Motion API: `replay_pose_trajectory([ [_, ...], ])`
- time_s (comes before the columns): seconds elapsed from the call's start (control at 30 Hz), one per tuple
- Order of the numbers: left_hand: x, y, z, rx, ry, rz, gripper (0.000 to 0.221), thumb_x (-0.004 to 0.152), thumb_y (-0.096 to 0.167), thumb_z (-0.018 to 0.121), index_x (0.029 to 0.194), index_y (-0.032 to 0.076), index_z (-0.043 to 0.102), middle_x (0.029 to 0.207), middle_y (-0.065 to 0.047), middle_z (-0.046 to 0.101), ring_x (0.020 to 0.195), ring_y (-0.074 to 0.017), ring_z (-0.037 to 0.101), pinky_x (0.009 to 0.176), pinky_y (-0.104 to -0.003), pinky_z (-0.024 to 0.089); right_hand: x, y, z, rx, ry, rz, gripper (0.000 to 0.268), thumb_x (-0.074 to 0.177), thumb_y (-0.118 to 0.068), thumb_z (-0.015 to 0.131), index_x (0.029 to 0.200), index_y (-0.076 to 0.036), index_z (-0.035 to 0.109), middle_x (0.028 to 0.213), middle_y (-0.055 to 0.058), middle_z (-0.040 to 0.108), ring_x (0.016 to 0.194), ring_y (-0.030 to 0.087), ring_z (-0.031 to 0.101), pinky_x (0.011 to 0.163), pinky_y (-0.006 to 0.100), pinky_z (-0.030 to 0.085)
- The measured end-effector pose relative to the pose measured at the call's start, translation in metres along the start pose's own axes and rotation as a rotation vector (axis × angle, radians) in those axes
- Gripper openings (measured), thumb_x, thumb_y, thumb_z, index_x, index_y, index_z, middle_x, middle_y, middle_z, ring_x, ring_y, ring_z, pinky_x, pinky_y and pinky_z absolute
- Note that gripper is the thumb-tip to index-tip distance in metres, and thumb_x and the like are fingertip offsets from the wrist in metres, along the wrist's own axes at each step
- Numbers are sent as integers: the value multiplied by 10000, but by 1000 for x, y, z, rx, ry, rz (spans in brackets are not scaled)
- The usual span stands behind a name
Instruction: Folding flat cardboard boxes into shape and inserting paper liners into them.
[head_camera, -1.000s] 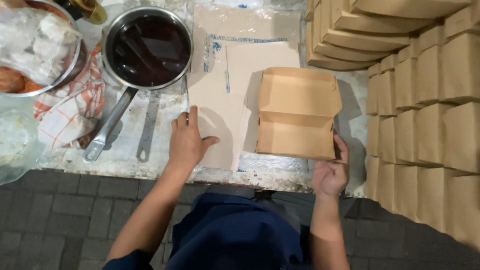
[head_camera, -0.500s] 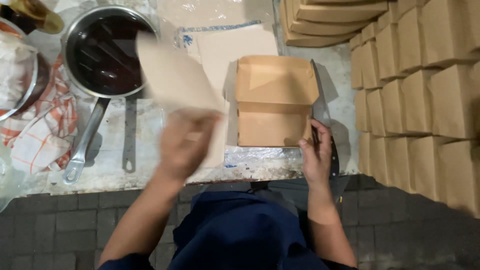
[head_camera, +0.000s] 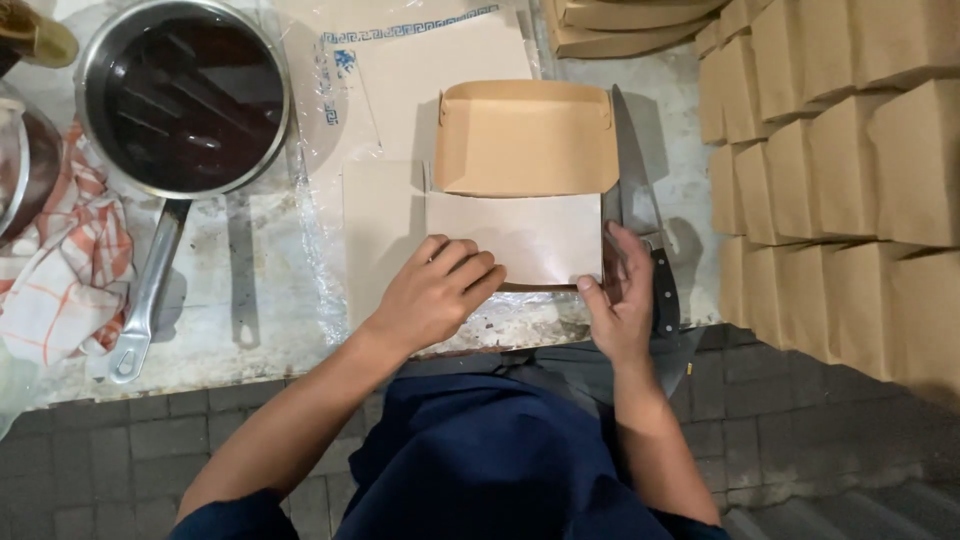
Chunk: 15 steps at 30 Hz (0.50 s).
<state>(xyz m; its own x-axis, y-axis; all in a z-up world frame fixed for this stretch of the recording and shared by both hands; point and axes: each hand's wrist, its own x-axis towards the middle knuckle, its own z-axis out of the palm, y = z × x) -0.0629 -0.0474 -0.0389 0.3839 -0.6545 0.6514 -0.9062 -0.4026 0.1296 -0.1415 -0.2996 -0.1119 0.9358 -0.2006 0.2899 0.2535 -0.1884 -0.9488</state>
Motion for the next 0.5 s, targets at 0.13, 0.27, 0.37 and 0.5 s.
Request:
replay_pose_trajectory([
  [0.13, -9, 2, 12, -91, 6, -47, 203, 1008, 119, 518, 916, 43, 682, 909, -97, 611, 903, -277, 579, 791, -380, 463, 7, -36, 2, -475, -80, -130, 321, 967, -109, 620, 1273, -26, 578, 1464, 212, 392, 1351, 391, 445, 1109, 499, 392],
  [0.27, -23, 0, 30, -165, -60, -42, 214, 1009, 117, 503, 947, 43, 694, 926, -99, 622, 935, -279, 578, 831, -388, 472, 8, -51, 3, -675, -105, -130, 277, 944, -149, 665, 1201, -49, 634, 1402, 215, 478, 1224, 392, 572, 977, 488, 502],
  [0.37, -29, -3, 41, -189, -100, -48, 198, 993, 111, 527, 923, 41, 698, 904, -104, 638, 928, -280, 595, 875, -396, 478, 11, -65, 7, -852, -124, -113, 287, 928, -202, 684, 1170, -52, 646, 1356, 206, 532, 1145, 375, 627, 873, 456, 556],
  [0.5, -39, -8, 57, -139, -169, -37, 202, 968, 127, 552, 833, 66, 689, 840, -80, 655, 882, -259, 610, 982, -421, 451, 23, -89, 14, -921, -226, -32, 277, 914, -154, 646, 1167, -42, 655, 1301, 259, 544, 1035, 447, 653, 721, 490, 593],
])
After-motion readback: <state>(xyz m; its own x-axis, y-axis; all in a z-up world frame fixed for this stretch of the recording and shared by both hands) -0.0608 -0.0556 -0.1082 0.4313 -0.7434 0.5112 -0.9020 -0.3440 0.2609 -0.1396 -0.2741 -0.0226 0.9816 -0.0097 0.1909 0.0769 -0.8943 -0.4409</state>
